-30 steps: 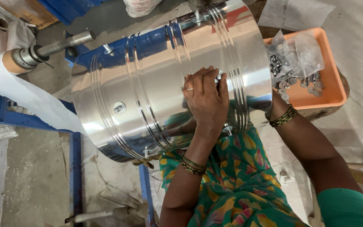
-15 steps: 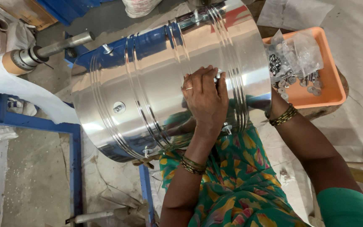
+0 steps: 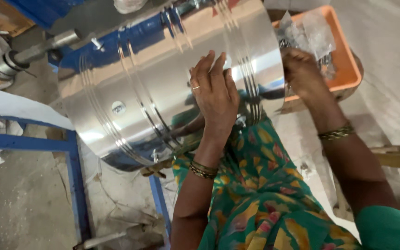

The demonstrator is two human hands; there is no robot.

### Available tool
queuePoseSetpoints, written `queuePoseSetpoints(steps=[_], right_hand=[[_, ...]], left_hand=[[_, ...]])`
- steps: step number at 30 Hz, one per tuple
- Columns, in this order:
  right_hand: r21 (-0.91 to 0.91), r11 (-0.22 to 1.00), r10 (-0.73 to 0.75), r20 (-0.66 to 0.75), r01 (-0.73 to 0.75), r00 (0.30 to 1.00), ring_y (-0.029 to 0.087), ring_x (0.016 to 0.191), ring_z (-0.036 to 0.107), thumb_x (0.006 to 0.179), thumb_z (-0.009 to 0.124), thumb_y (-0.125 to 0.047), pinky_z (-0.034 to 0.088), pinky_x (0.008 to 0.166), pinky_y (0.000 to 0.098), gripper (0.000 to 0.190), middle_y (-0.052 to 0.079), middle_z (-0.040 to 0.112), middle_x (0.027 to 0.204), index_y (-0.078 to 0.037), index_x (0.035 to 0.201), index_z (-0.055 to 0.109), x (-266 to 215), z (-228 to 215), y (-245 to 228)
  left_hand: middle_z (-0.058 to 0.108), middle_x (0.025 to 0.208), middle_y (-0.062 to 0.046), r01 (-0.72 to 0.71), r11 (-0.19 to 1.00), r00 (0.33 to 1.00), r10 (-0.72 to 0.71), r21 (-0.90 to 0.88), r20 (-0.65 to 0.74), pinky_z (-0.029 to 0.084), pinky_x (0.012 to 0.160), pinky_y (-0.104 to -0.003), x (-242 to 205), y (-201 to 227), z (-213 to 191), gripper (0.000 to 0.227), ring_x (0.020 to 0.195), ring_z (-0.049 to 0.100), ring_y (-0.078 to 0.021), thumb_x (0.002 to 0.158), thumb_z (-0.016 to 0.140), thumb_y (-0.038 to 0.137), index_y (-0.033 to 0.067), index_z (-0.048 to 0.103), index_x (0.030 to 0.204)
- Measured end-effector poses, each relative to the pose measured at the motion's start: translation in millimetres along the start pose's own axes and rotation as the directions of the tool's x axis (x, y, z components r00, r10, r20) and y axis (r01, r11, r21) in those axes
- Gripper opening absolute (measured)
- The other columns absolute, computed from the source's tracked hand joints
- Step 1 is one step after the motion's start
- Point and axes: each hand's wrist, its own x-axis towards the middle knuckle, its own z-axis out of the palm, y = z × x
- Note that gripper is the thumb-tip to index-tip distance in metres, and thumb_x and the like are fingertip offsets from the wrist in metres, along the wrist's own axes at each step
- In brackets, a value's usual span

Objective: The person sits on the floor with a large stainless steel container on their lap and attaches small metal fasteners to the interior and exterior surfaces. They pick fasteners from a nearby tray, insert them into holes, and tighten them by hand.

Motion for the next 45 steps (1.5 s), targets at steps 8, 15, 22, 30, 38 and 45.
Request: queuePoseSetpoints(steps=[8,15,22,30,38,45], right_hand=[[-0.196,0.892,-0.389,0.124,0.407,0.913,0.012,0.086,0.068,0.119,0.062,-0.012,0.059,0.082,0.0282,0.013,0.009,0.072,0.103,-0.002,0.112,0.067,-105,3,-37],[-0.732,0.55,-0.251,0.314,0.402,0.915,0.018,0.083,0.069,0.102,0.067,-0.016,0.059,0.071,0.0293,0.013,0.011,0.07,0.098,-0.004,0.108,0.069,-160,59,-18],[-0.875,0.249,-0.261,0.352,0.415,0.899,0.035,0.071,0.063,0.095,0.075,-0.036,0.05,0.064,0.0452,0.034,0.016,0.065,0.082,-0.003,0.097,0.068,-161,97,3],[-0.934,0.18,-0.263,0.257,0.309,0.93,0.031,0.062,0.06,0.097,0.076,-0.039,0.048,0.061,0.0433,0.041,0.014,0.06,0.069,-0.002,0.083,0.065,-151,90,-11],[-0.618,0.685,-0.513,-0.034,0.385,0.858,0.013,0.096,0.066,0.103,0.067,-0.024,0.054,0.081,0.0286,0.034,0.009,0.066,0.107,0.004,0.117,0.054,-133,35,0],[-0.396,0.88,-0.302,-0.047,0.26,0.952,0.009,0.094,0.056,0.111,0.06,-0.024,0.048,0.085,0.0274,0.027,0.001,0.066,0.103,0.002,0.118,0.067,-107,7,95]], left_hand=[[0.049,0.148,-0.014,0.008,0.99,1.0,-0.007,-0.138,0.004,0.05,0.12,-0.04,-33,-30,-56,0.02,0.144,0.044,-0.0312,0.105,0.066,0.01,0.0044,0.066,0.124],[0.058,0.139,-0.016,0.169,0.981,0.916,-0.119,0.1,-0.383,0.048,0.116,-0.045,-76,-106,-166,0.017,0.134,0.054,-0.0286,0.106,0.065,0.009,0.0005,0.068,0.12],[0.052,0.147,-0.021,0.364,0.927,0.819,-0.275,0.086,-0.503,0.041,0.12,-0.042,-115,-172,-214,0.044,0.14,0.051,-0.0322,0.116,0.062,0.024,-0.0023,0.045,0.147],[0.054,0.134,-0.014,0.477,0.796,0.774,-0.581,-0.372,-0.251,0.047,0.103,-0.034,-150,-177,-189,0.05,0.119,0.055,-0.0197,0.113,0.051,0.036,-0.0038,0.043,0.142],[0.065,0.092,-0.006,0.524,0.74,0.771,-0.622,-0.422,-0.134,0.05,0.079,-0.029,-184,-188,-183,0.038,0.084,0.061,-0.0135,0.111,0.052,0.037,-0.0005,0.056,0.104],[0.067,0.088,-0.007,0.589,0.73,0.738,-0.661,-0.348,-0.136,0.047,0.075,-0.029,-206,-198,-181,0.043,0.08,0.058,-0.0133,0.112,0.049,0.036,-0.0016,0.061,0.096]])
